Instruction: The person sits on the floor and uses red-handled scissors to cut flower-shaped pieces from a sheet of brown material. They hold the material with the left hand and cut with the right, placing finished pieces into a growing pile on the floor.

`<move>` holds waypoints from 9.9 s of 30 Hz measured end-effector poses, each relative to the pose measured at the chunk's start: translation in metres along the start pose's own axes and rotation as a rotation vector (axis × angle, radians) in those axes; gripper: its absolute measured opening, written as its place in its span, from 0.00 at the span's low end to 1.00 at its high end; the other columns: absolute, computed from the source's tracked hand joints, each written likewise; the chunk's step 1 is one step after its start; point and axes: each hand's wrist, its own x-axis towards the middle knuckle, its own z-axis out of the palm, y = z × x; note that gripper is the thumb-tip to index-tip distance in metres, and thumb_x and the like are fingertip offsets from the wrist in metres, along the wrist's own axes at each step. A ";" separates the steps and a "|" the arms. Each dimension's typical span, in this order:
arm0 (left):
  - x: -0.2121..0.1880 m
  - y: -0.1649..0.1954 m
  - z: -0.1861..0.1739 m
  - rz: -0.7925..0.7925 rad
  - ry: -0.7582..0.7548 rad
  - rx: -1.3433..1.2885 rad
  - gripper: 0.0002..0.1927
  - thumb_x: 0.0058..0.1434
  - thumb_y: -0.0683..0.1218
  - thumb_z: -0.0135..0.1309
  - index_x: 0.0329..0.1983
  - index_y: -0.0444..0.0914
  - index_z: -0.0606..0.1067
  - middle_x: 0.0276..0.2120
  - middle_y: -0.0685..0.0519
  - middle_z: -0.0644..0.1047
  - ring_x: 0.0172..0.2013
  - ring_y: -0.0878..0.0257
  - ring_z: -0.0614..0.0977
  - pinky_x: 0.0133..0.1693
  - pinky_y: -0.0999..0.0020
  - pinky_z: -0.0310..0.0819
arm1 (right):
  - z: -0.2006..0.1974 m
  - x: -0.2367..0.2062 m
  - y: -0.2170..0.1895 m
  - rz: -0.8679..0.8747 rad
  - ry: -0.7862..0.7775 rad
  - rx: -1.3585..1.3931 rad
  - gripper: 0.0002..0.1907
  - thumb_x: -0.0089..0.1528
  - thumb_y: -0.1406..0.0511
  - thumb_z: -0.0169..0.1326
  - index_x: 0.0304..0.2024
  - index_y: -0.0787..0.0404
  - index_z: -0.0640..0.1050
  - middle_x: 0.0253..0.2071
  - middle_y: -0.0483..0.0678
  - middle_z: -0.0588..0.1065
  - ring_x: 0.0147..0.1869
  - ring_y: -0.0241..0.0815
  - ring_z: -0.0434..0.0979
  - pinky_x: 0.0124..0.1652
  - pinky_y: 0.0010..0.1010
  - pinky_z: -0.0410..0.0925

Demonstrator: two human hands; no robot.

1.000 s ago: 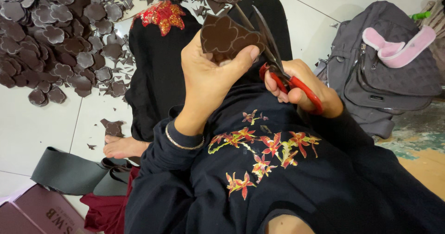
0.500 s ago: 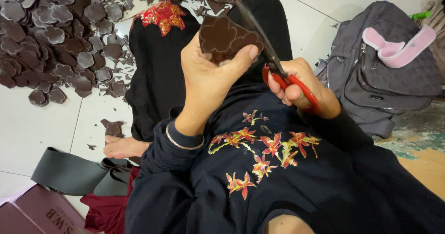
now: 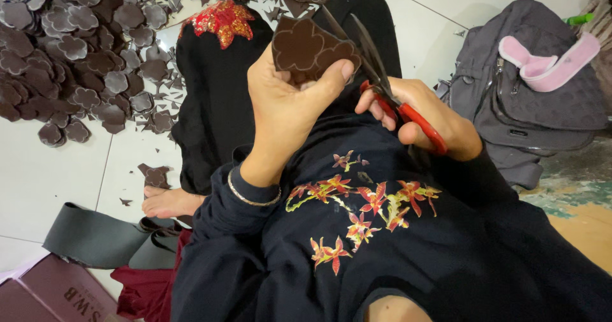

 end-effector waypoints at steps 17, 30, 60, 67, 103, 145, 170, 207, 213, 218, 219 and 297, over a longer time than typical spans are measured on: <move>-0.002 -0.001 -0.002 0.021 -0.012 0.018 0.08 0.68 0.33 0.63 0.45 0.32 0.76 0.38 0.55 0.81 0.37 0.73 0.80 0.41 0.80 0.75 | 0.006 0.001 0.014 0.085 0.001 0.070 0.54 0.41 0.18 0.42 0.32 0.60 0.70 0.25 0.39 0.68 0.28 0.28 0.68 0.29 0.19 0.64; -0.002 -0.003 -0.001 -0.003 0.012 0.004 0.08 0.67 0.35 0.63 0.43 0.34 0.75 0.31 0.56 0.79 0.29 0.73 0.77 0.33 0.80 0.71 | 0.017 0.000 0.022 0.173 0.045 0.196 0.52 0.36 0.20 0.46 0.30 0.59 0.69 0.24 0.39 0.67 0.24 0.26 0.66 0.25 0.18 0.63; 0.004 -0.028 -0.001 -0.112 0.183 -0.296 0.09 0.69 0.39 0.61 0.50 0.33 0.75 0.45 0.49 0.81 0.44 0.64 0.83 0.48 0.69 0.79 | 0.030 0.016 0.016 0.005 0.181 0.180 0.54 0.53 0.24 0.46 0.53 0.64 0.72 0.37 0.41 0.66 0.37 0.30 0.68 0.38 0.22 0.64; 0.003 -0.027 -0.004 -0.166 0.126 -0.347 0.09 0.67 0.36 0.58 0.51 0.32 0.76 0.45 0.49 0.81 0.44 0.64 0.82 0.49 0.70 0.79 | 0.033 0.016 0.020 -0.006 0.221 0.214 0.53 0.56 0.24 0.43 0.51 0.66 0.73 0.36 0.42 0.67 0.36 0.31 0.69 0.38 0.22 0.64; 0.011 -0.035 -0.010 -0.152 0.066 -0.236 0.15 0.67 0.36 0.60 0.56 0.29 0.73 0.43 0.49 0.80 0.40 0.66 0.83 0.44 0.71 0.82 | 0.025 0.012 0.054 -0.196 0.382 0.333 0.36 0.70 0.44 0.52 0.63 0.68 0.69 0.51 0.46 0.73 0.51 0.33 0.73 0.54 0.25 0.68; 0.009 0.009 0.009 0.021 0.090 -0.145 0.14 0.70 0.32 0.59 0.54 0.28 0.69 0.37 0.48 0.79 0.31 0.69 0.79 0.34 0.76 0.75 | 0.030 0.029 0.010 -0.023 0.102 0.171 0.60 0.42 0.19 0.45 0.47 0.63 0.71 0.38 0.43 0.66 0.40 0.33 0.65 0.41 0.25 0.64; 0.008 0.012 0.010 -0.016 0.120 -0.122 0.15 0.68 0.33 0.60 0.56 0.29 0.71 0.39 0.49 0.80 0.36 0.70 0.82 0.42 0.75 0.78 | 0.032 0.032 0.023 0.018 0.174 0.115 0.63 0.34 0.17 0.42 0.42 0.63 0.71 0.34 0.42 0.70 0.33 0.30 0.70 0.33 0.21 0.68; 0.008 0.010 -0.003 -0.025 0.035 -0.088 0.19 0.64 0.31 0.62 0.54 0.33 0.69 0.38 0.53 0.79 0.37 0.72 0.80 0.42 0.80 0.77 | -0.014 0.028 0.005 0.050 -0.047 0.037 0.55 0.37 0.17 0.43 0.30 0.59 0.71 0.25 0.38 0.67 0.27 0.28 0.67 0.28 0.19 0.61; 0.010 0.011 -0.008 -0.021 -0.014 -0.069 0.19 0.65 0.30 0.62 0.53 0.34 0.67 0.38 0.53 0.78 0.37 0.74 0.80 0.40 0.82 0.75 | -0.017 0.028 0.000 0.050 -0.068 0.023 0.55 0.37 0.17 0.42 0.29 0.59 0.71 0.24 0.38 0.66 0.27 0.28 0.67 0.28 0.20 0.60; 0.011 0.013 -0.011 -0.025 -0.055 -0.075 0.20 0.65 0.30 0.61 0.52 0.36 0.65 0.38 0.53 0.78 0.38 0.74 0.80 0.41 0.83 0.75 | -0.022 0.031 0.007 0.030 -0.104 0.003 0.55 0.37 0.17 0.42 0.30 0.58 0.72 0.24 0.38 0.67 0.27 0.28 0.69 0.28 0.20 0.62; 0.011 0.013 -0.011 -0.023 -0.057 -0.069 0.20 0.65 0.30 0.62 0.52 0.36 0.65 0.38 0.53 0.78 0.38 0.74 0.79 0.40 0.83 0.75 | -0.023 0.030 0.008 0.030 -0.110 -0.019 0.55 0.37 0.17 0.40 0.30 0.58 0.72 0.23 0.37 0.68 0.26 0.27 0.70 0.28 0.19 0.62; 0.030 -0.096 -0.055 -0.260 0.059 -0.153 0.12 0.64 0.33 0.55 0.51 0.30 0.74 0.39 0.49 0.80 0.34 0.67 0.80 0.39 0.74 0.77 | 0.037 0.005 0.098 0.058 0.229 0.390 0.35 0.66 0.37 0.49 0.40 0.64 0.74 0.25 0.38 0.67 0.24 0.26 0.65 0.26 0.17 0.60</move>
